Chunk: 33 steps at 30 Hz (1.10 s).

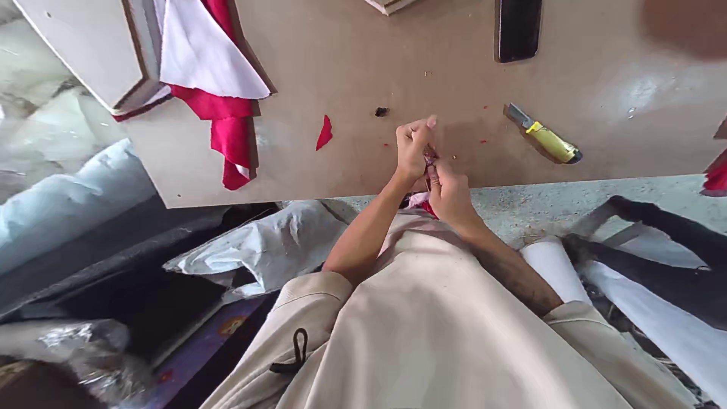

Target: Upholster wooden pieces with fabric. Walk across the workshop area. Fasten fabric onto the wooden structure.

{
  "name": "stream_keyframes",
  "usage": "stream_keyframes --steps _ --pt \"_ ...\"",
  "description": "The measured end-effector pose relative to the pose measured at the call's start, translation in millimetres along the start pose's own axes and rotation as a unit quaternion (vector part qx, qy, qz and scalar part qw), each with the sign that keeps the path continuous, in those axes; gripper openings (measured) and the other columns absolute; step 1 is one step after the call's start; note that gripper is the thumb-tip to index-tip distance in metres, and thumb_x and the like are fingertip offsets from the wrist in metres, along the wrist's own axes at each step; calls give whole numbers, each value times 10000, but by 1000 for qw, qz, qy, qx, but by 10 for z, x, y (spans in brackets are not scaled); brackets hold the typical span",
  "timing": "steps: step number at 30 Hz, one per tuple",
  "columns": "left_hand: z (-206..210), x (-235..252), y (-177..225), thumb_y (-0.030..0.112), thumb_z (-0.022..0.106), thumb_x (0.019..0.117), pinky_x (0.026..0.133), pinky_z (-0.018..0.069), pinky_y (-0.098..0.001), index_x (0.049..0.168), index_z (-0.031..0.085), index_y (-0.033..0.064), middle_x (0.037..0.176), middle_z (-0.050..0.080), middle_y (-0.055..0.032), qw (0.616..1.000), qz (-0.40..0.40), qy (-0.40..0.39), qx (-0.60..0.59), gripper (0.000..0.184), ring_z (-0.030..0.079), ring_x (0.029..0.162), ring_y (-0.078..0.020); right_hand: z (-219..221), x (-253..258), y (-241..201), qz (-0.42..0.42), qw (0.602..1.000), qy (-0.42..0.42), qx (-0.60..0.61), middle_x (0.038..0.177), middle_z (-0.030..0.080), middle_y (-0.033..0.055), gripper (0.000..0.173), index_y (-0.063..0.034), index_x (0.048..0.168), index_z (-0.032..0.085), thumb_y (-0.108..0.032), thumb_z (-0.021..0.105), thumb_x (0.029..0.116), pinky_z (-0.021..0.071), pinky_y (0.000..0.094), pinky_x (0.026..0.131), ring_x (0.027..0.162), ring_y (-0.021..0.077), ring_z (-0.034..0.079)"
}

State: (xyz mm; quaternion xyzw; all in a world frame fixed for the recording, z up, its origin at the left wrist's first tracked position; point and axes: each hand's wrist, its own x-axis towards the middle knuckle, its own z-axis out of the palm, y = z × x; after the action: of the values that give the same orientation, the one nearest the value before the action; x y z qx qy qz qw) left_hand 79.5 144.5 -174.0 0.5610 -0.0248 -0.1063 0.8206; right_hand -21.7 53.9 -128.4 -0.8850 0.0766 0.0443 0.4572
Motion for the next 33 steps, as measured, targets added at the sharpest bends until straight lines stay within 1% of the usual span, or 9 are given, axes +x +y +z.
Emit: stream_keyframes --steps 5,10,15,19,21,24,28,30,33 --pt "-102 -2 -104 585 519 980 469 487 -332 624 484 189 518 498 28 988 -65 -48 -131 534 527 452 -125 172 -36 21 -6 999 33 -22 628 604 84 200 -34 936 638 -151 507 1030 532 437 534 569 255 644" --pt "23 -55 119 715 300 1007 436 381 -208 665 495 231 542 459 73 977 -80 -105 -165 624 446 456 -32 -413 329 -577 -1 999 -37 -34 694 612 77 213 -39 894 660 -155 542 1029 533 421 548 614 221 631" --pt "-57 -61 -78 774 249 978 532 529 -311 679 526 232 588 544 47 968 -126 -83 -199 679 564 536 -99 -185 -77 -88 -26 994 -29 -98 700 641 119 246 -13 910 677 -169 523 1021 553 462 585 629 260 655" --pt "22 -122 -205 525 411 1047 521 466 -263 659 521 232 580 528 87 975 -82 -63 -195 498 528 534 -46 -526 90 -652 12 990 -87 -109 650 595 77 246 -25 877 653 -164 535 1043 516 405 509 563 213 610" --pt "67 -76 -194 445 418 1076 514 482 -272 658 540 194 574 547 70 985 -30 -67 -155 502 550 530 -50 -469 113 -515 23 987 -111 -116 688 610 93 220 -22 931 648 -160 523 1047 523 417 525 589 228 625" --pt "121 -20 -150 496 405 1075 465 504 -291 667 549 160 568 564 28 989 -53 -20 -135 548 557 487 -88 -202 -251 -19 -32 996 4 -77 657 626 90 260 8 868 685 -162 548 1009 528 385 548 578 182 620" --pt "143 -144 -254 334 412 1086 480 464 -270 621 517 170 550 534 55 983 -62 -45 -166 504 526 489 -60 -640 4 -719 -8 992 -53 -115 627 569 41 279 -22 864 641 -169 519 1066 468 315 463 517 132 561" --pt "153 28 -323 288 392 1086 496 462 -263 623 504 177 551 528 67 988 -27 -48 -146 489 519 499 -48 -565 112 -481 -36 994 -21 -103 657 597 55 258 -12 908 646 -156 501 1066 485 315 472 535 138 588" --pt "201 -101 -334 355 435 1077 474 492 -325 626 516 139 541 536 21 992 -43 -19 -117 506 536 478 -105 -197 -604 214 -34 997 65 36 681 624 50 267 11 883 683 -130 513 1034 508 292 558 592 94 584"
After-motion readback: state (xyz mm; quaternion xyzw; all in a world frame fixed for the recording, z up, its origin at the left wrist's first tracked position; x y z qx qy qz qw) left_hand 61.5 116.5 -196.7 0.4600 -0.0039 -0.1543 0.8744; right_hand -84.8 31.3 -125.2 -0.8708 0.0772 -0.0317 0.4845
